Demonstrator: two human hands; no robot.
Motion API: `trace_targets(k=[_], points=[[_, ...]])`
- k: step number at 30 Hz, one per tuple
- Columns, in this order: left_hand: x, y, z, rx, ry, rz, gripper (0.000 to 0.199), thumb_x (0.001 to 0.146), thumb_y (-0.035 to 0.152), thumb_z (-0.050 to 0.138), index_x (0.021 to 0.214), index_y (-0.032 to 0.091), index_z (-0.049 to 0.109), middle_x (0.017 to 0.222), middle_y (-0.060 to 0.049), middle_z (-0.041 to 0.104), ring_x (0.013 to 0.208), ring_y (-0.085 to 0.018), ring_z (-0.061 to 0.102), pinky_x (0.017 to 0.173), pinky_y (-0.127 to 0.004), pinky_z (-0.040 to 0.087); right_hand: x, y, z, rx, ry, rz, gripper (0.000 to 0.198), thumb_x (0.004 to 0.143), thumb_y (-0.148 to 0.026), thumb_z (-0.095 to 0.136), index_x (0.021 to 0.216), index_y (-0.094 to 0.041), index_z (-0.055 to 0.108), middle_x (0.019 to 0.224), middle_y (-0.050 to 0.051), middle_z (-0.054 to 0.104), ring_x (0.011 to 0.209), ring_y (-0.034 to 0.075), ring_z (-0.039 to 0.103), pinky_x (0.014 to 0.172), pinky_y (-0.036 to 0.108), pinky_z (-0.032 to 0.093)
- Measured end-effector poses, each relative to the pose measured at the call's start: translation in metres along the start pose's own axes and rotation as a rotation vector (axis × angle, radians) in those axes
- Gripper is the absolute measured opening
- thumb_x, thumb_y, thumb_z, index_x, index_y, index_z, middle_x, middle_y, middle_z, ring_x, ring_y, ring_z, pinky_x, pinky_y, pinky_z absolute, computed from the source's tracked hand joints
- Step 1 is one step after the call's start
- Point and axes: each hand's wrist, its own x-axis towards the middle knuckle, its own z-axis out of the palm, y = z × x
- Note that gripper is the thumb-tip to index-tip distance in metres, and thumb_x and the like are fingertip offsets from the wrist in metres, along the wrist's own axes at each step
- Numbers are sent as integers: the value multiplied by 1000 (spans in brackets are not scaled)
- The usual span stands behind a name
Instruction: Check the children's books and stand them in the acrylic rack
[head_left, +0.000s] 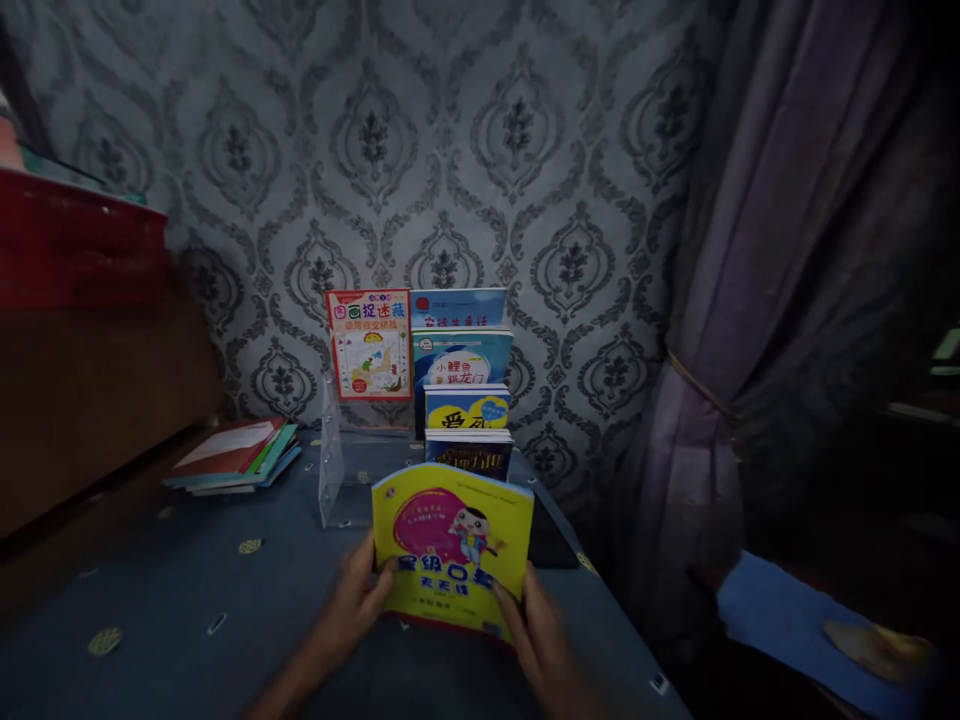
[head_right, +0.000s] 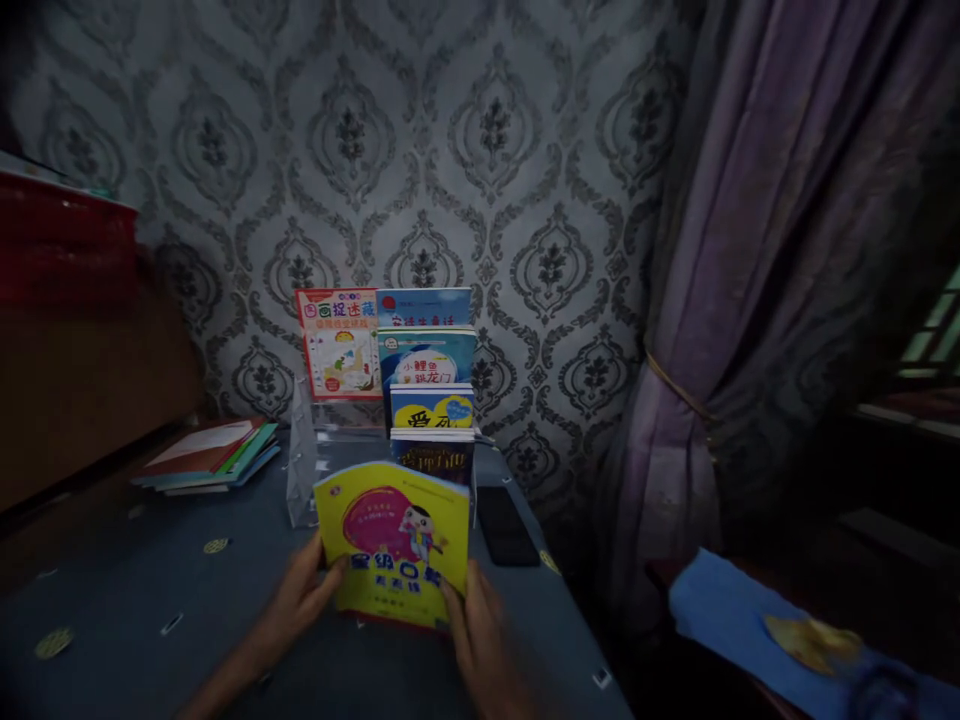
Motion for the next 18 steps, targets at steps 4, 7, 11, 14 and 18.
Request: trace_targets(k=[4, 7, 11, 14, 18], points=[[-2, 8, -2, 143, -7, 3, 40, 92, 43, 56, 122, 20, 67, 99, -10, 77, 78, -24, 70, 69, -29, 54, 7, -8, 0, -22, 12, 101, 56, 90, -67, 52, 125, -26, 68, 126, 13, 72, 114, 33, 69, 93, 45, 63], [-1, 17, -12, 118, -99, 20, 39, 94, 43, 55, 125, 24, 68, 102, -9, 77, 84, -25, 71, 73, -30, 55, 24, -38, -17, 32, -163, 152, 49, 90, -63, 55, 122, -30, 71, 119, 9, 76, 112, 33, 71, 86, 42, 65], [4, 17, -33, 66, -141, -3, 34, 91, 44, 60, 115, 24, 73, 98, -8, 77, 86, -25, 69, 70, -29, 56, 53, -78, -35, 172, -321, 123, 40, 89, -57, 60, 116, -32, 75, 113, 8, 78, 101, 33, 74, 80, 42, 66], [10, 12, -48, 20, -155, -41, 34, 89, 45, 61, 109, 21, 74, 95, -9, 76, 77, -23, 68, 57, -26, 52, 71, -88, -27, 224, -419, 72, 43, 90, -59, 58, 113, -27, 76, 112, 11, 78, 91, 31, 75, 73, 42, 65], [20, 7, -63, 70, -44, 22, 28, 85, 44, 64, 97, 21, 74, 77, -5, 74, 68, -21, 64, 61, -26, 51, 83, -85, 3, 176, -373, 18, 47, 88, -60, 60, 112, -22, 75, 105, 12, 78, 87, 30, 74, 69, 39, 64]])
